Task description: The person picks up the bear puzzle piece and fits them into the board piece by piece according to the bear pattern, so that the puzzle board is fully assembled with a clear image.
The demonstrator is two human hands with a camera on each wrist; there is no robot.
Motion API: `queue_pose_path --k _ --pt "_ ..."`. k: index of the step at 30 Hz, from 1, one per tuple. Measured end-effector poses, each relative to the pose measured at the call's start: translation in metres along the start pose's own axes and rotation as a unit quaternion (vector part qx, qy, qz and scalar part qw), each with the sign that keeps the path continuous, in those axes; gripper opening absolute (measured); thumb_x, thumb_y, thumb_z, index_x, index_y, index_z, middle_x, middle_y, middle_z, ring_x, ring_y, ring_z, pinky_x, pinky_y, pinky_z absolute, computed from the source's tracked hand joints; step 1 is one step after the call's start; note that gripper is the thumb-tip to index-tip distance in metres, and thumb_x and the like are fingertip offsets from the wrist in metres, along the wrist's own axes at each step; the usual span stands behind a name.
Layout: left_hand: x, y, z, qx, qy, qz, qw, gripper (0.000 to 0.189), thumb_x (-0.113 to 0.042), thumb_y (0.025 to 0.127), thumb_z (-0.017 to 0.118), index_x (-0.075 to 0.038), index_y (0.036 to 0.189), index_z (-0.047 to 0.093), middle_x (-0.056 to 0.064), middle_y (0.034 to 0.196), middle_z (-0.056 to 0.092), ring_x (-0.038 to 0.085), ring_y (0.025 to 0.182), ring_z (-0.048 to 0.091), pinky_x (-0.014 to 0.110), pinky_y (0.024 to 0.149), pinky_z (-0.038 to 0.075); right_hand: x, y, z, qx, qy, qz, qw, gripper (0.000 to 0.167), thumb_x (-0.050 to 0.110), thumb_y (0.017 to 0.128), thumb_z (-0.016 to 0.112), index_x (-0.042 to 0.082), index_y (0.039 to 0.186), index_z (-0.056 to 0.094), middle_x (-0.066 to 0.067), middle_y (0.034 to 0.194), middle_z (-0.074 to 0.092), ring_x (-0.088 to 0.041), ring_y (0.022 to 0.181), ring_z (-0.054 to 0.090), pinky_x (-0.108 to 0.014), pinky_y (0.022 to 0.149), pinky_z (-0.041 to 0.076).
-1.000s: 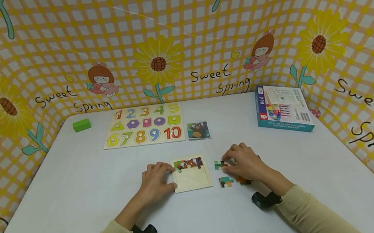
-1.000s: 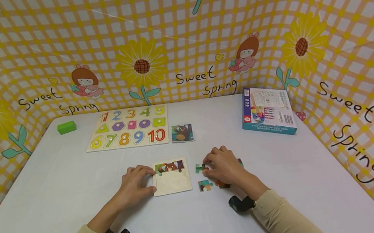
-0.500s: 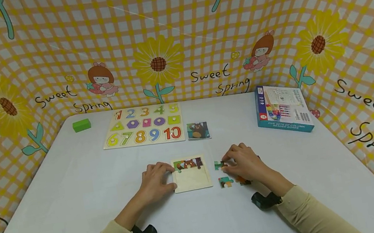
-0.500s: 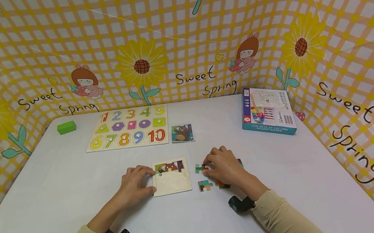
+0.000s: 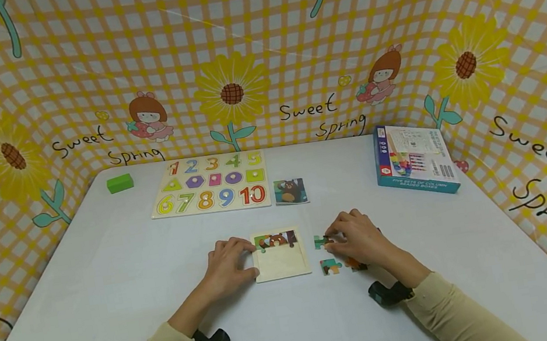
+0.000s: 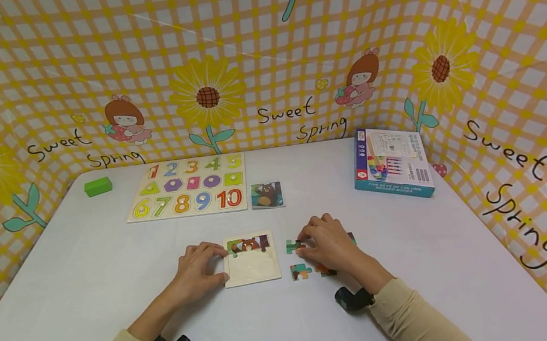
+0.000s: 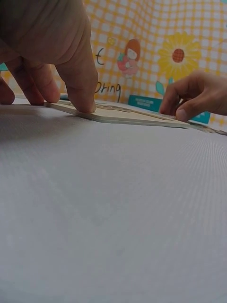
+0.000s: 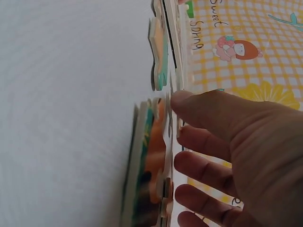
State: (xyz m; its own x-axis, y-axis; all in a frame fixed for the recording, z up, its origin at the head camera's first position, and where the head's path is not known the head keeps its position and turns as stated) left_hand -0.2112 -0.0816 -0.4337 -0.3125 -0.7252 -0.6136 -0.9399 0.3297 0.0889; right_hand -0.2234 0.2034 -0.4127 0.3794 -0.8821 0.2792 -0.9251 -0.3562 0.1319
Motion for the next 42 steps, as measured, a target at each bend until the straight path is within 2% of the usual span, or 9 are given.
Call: queue_pose_path --k 9,14,25,32,42 --pt "0.0 0.0 0.0 -0.002 0.0 0.0 1.0 0.039 -0.021 0.073 0.077 -0.016 0.11 0.064 0.003 0.121 0.059 0.028 0.111 0.043 0.049 0.092 0.032 0.01 0.004 -0.003 0.0 0.026 -0.003 0.9997 0.029 0.033 0.079 0.074 0.011 0.098 0.072 -0.005 0.097 0.064 -0.026 0.096 0.049 -0.047 0.086 0.04" --pt "0.0 0.0 0.001 -0.002 -0.006 -0.001 1.0 0.039 -0.021 0.073 0.077 -0.015 0.11 0.064 0.003 0.121 0.058 0.028 0.11 0.043 0.05 0.093 0.031 0.022 0.008 -0.001 0.006 0.025 -0.012 0.9996 0.029 0.034 0.079 0.073 0.013 0.099 0.072 -0.003 0.099 0.064 -0.023 0.095 0.048 -0.043 0.084 0.039" --pt "0.0 0.0 0.001 -0.002 -0.009 -0.005 0.9999 0.039 -0.02 0.073 0.077 -0.015 0.11 0.064 0.003 0.121 0.058 0.028 0.111 0.043 0.05 0.094 0.03 0.05 0.019 0.007 0.0 0.025 -0.065 0.9976 0.026 0.031 0.079 0.074 0.013 0.098 0.072 -0.001 0.098 0.063 -0.017 0.088 0.046 -0.037 0.079 0.038" --pt "0.0 0.0 0.001 -0.001 -0.005 -0.003 1.0 0.04 -0.021 0.073 0.077 -0.015 0.111 0.064 0.004 0.122 0.058 0.028 0.111 0.043 0.05 0.093 0.03 0.065 0.026 0.013 0.004 0.018 -0.074 0.9971 0.025 0.034 0.078 0.075 0.016 0.095 0.073 0.0 0.098 0.064 -0.018 0.09 0.047 -0.038 0.082 0.039" --pt "0.001 0.001 0.001 0.0 -0.003 -0.001 1.0 0.04 -0.022 0.074 0.076 -0.015 0.111 0.063 0.003 0.122 0.058 0.028 0.112 0.042 0.05 0.093 0.03 0.082 0.035 0.021 0.017 0.021 -0.086 0.996 0.024 0.032 0.078 0.075 0.017 0.095 0.073 0.001 0.094 0.063 -0.016 0.085 0.044 -0.035 0.078 0.036"
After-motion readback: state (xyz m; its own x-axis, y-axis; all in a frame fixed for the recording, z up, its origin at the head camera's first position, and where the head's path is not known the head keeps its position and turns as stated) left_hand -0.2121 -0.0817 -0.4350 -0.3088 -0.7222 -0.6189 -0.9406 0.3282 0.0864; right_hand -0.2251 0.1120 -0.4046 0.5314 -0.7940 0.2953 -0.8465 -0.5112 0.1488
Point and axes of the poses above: each hand's wrist, its own y-axis towards the middle knuckle, its own z-axis out of the palm, x = y × z, the point moved 3 cm from there along y, towards the middle knuckle
